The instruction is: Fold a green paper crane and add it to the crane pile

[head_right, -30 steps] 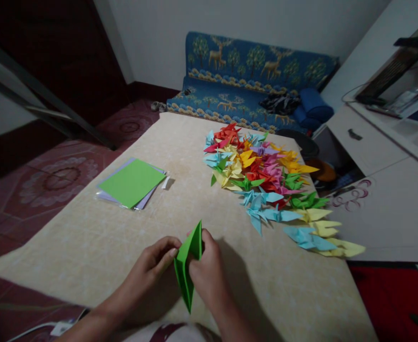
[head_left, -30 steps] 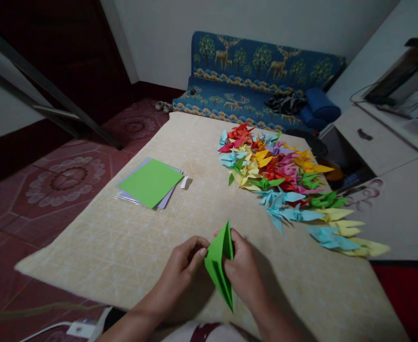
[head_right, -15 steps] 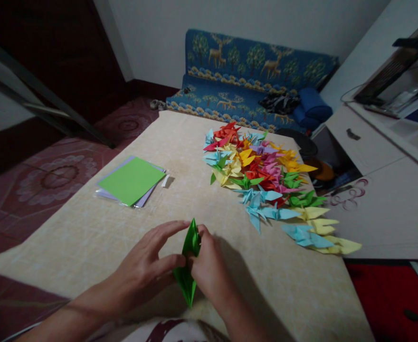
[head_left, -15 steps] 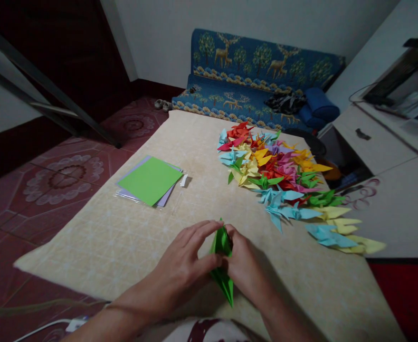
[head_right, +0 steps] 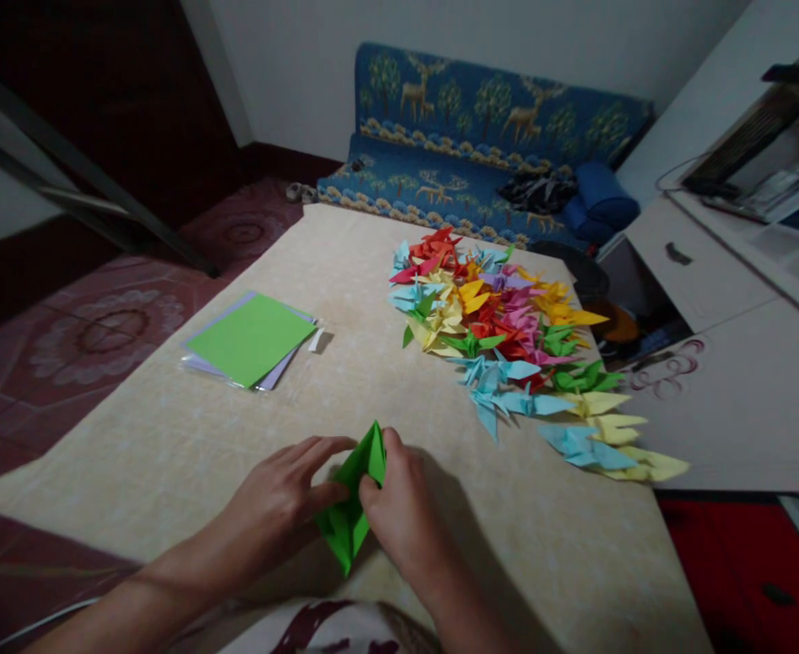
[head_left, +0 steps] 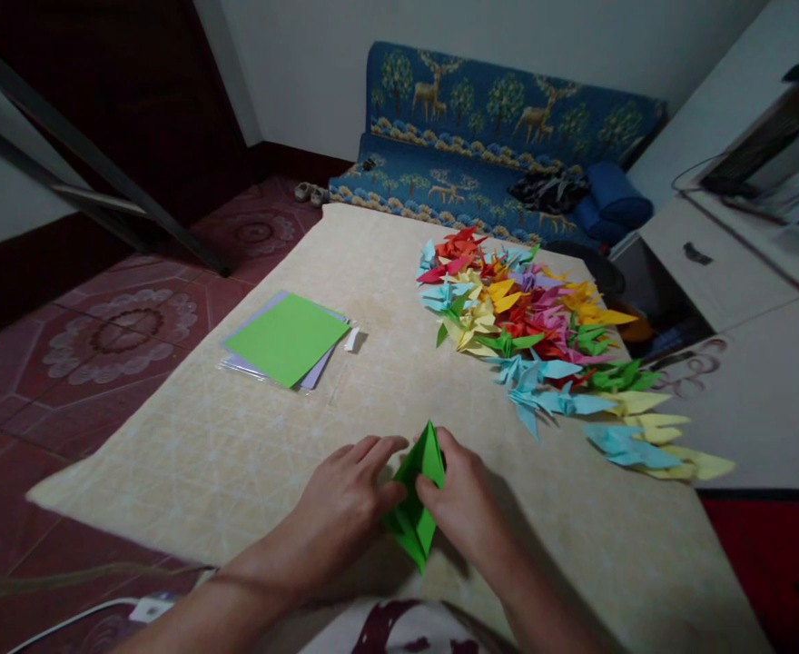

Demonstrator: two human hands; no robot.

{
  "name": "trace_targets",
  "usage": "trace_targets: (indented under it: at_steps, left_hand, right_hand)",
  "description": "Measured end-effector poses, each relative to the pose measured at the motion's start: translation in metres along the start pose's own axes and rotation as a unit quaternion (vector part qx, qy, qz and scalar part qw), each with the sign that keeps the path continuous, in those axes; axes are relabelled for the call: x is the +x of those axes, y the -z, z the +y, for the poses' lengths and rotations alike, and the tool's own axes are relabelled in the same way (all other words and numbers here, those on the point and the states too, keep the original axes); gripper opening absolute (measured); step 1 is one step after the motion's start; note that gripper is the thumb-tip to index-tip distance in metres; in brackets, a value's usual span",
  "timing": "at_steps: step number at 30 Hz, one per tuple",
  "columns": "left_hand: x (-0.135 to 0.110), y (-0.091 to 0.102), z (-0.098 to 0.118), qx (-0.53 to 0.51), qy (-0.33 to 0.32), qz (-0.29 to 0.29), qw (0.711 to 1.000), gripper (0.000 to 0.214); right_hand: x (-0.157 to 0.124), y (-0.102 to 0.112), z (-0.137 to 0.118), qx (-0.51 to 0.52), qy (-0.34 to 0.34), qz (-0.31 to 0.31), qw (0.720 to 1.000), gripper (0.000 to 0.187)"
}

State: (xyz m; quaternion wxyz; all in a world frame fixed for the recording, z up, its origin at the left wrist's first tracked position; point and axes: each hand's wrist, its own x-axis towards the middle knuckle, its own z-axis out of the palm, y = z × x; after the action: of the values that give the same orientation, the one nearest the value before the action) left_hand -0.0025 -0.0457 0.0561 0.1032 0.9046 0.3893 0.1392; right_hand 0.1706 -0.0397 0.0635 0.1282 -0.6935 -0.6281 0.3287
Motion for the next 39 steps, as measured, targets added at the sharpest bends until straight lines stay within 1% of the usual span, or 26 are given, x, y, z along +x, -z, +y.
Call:
trace_targets:
  at_steps: [3,7,9,12,14,16,18,20,22,24,25,27,30,32,33,34,35,37,39]
  left_hand:
    - [0.000,-0.003,0.000,0.024,-0.013,-0.028,0.999,0.009]
    - [0.001,-0.004,0.000,0.038,-0.023,-0.088,0.995,0.008]
    - [0.001,-0.004,0.001,0.041,-0.027,-0.103,0.993,0.008]
    - [0.001,-0.007,0.003,0.046,-0.035,-0.099,0.993,0.006]
    - [0.001,-0.008,0.003,0.046,-0.040,-0.089,0.994,0.005]
    - [0.000,-0.009,0.003,0.042,-0.040,-0.080,0.995,0.004]
    - [0.000,-0.009,0.001,0.035,-0.034,-0.069,0.996,0.004]
    - [0.000,-0.007,-0.002,0.006,-0.023,-0.064,0.998,0.008]
    - [0.000,-0.003,-0.006,-0.066,-0.002,-0.064,0.996,0.011]
    - [0.000,0.001,-0.009,-0.161,0.026,-0.064,0.985,0.014]
    - [0.000,0.003,-0.010,-0.203,0.041,-0.060,0.977,0.016]
    - [0.001,0.006,-0.011,-0.259,0.067,-0.047,0.962,0.022]
    - [0.003,0.009,-0.010,-0.301,0.093,-0.032,0.949,0.023]
    - [0.004,0.009,-0.009,-0.320,0.107,-0.023,0.941,0.025]
    - [0.004,0.009,-0.009,-0.328,0.115,-0.019,0.937,0.026]
    - [0.005,0.010,-0.008,-0.335,0.125,-0.014,0.934,0.027]
    - [0.005,0.010,-0.008,-0.341,0.135,-0.012,0.930,0.028]
    - [0.005,0.011,-0.007,-0.351,0.145,-0.012,0.925,0.029]
    - [0.005,0.012,-0.006,-0.356,0.129,-0.006,0.926,0.027]
  right_hand:
    - [-0.001,-0.002,0.001,0.008,0.021,-0.006,1.000,0.048]
    - [-0.004,-0.004,0.001,-0.027,0.033,0.000,0.999,0.059]
    - [-0.005,-0.006,0.001,-0.045,0.043,0.000,0.998,0.065]
    - [-0.007,-0.008,0.001,-0.053,0.047,0.007,0.997,0.069]
    - [-0.008,-0.009,0.000,-0.038,0.049,0.021,0.998,0.068]
    - [-0.009,-0.008,0.000,-0.010,0.050,0.035,0.998,0.066]
    - [-0.008,-0.006,0.000,0.024,0.048,0.040,0.998,0.060]
    - [-0.006,-0.003,0.003,0.061,0.045,0.028,0.997,0.048]
    - [-0.002,-0.002,0.009,0.130,0.048,-0.010,0.990,0.033]
    - [0.003,-0.001,0.016,0.231,0.056,-0.061,0.969,0.022]
    - [0.005,-0.001,0.019,0.279,0.060,-0.082,0.955,0.020]
    - [0.007,0.001,0.023,0.346,0.063,-0.097,0.931,0.026]
    - [0.004,0.008,0.025,0.397,0.089,-0.083,0.910,0.048]
    - [0.000,0.012,0.023,0.413,0.123,-0.089,0.898,0.067]
    - [-0.003,0.013,0.023,0.414,0.141,-0.093,0.895,0.074]
    - [-0.005,0.014,0.023,0.409,0.158,-0.089,0.894,0.077]
    - [-0.007,0.013,0.023,0.399,0.175,-0.078,0.897,0.075]
    - [-0.010,0.012,0.023,0.366,0.205,-0.039,0.907,0.060]
    - [-0.011,0.012,0.023,0.316,0.226,-0.012,0.921,0.044]
